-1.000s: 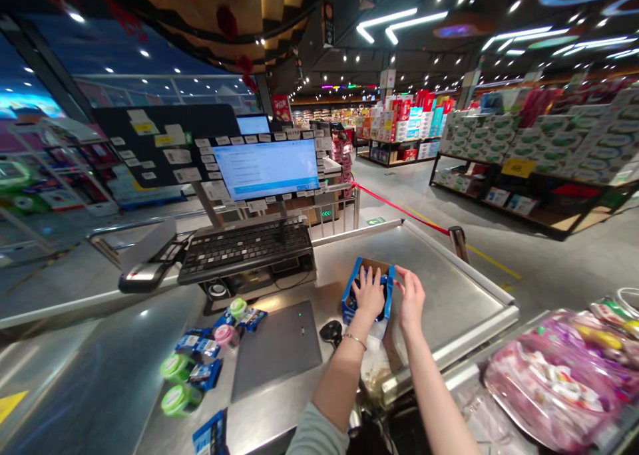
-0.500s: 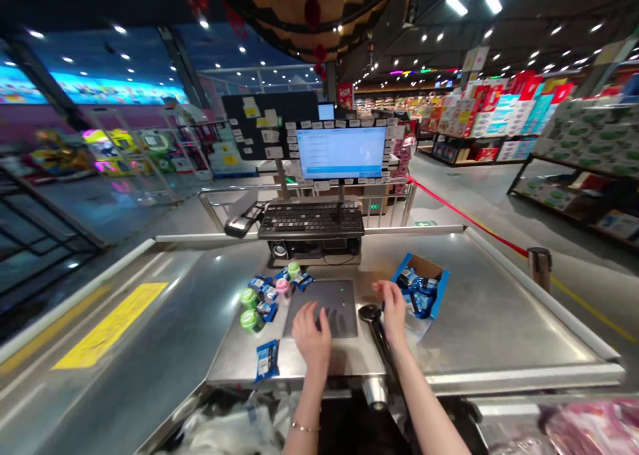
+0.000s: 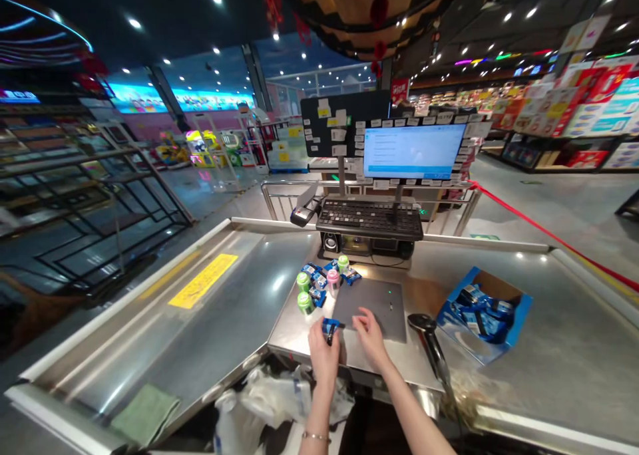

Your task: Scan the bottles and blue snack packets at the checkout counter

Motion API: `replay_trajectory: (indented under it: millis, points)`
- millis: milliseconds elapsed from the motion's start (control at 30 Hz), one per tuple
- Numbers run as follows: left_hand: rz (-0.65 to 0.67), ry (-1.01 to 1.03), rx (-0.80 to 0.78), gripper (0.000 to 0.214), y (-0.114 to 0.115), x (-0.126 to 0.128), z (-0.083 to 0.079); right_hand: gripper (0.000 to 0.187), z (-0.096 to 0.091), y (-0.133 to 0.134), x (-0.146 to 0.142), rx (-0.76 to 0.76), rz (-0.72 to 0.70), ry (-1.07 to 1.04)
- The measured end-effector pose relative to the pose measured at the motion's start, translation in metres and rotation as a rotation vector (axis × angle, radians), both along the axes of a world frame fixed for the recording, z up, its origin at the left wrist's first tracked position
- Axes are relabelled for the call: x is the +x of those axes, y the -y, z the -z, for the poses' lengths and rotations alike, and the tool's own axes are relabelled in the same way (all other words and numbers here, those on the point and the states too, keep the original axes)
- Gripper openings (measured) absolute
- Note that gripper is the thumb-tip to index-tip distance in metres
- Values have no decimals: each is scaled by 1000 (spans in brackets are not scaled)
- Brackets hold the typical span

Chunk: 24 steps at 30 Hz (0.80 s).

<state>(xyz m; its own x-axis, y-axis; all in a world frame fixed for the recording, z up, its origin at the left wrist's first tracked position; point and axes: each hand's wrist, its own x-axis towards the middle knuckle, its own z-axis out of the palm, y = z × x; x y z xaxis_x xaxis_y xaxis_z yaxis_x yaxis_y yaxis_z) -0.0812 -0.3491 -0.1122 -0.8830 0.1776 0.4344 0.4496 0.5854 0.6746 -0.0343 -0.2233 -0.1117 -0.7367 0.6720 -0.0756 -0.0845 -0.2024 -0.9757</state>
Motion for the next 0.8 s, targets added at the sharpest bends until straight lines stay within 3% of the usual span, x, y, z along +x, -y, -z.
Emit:
replay_trajectory:
  millis: [133, 200, 267, 333, 433, 467, 533, 600, 700, 800]
  points:
    - [337, 99, 99, 53, -37, 18, -29, 54, -11, -4, 4, -114, -55, -27]
    - [512, 57, 53, 63, -52, 23, -44, 54, -25, -24, 15, -143, -28, -50]
    - [565, -11, 24, 64, -60, 18, -52, 56, -46, -57, 34, -152, 63, -84]
    - [489, -53, 44, 57, -66, 0, -52, 55, -69, -100, 62, 1, 325, -94]
    - [253, -68, 97, 50, -73, -43, -38, 52, -95, -168, 109, 523, 839, 119]
    - [166, -72, 96, 52, -75, -58, -31, 55, -99, -187, 123, 640, 911, 249]
    - [79, -71, 71, 55, -80, -85, -19, 65, -102, -212, 143, 750, 925, 553]
    - [31, -78, 33, 56, -83, -103, -10, 77, -101, -221, 148, 831, 930, 729]
    - [-12, -125, -38, 55, -83, -114, -7, 71, -99, -205, 121, 1032, 1003, 601]
    - [-40, -175, -120, 57, -78, -115, -9, 49, -93, -173, 58, 1154, 764, 346]
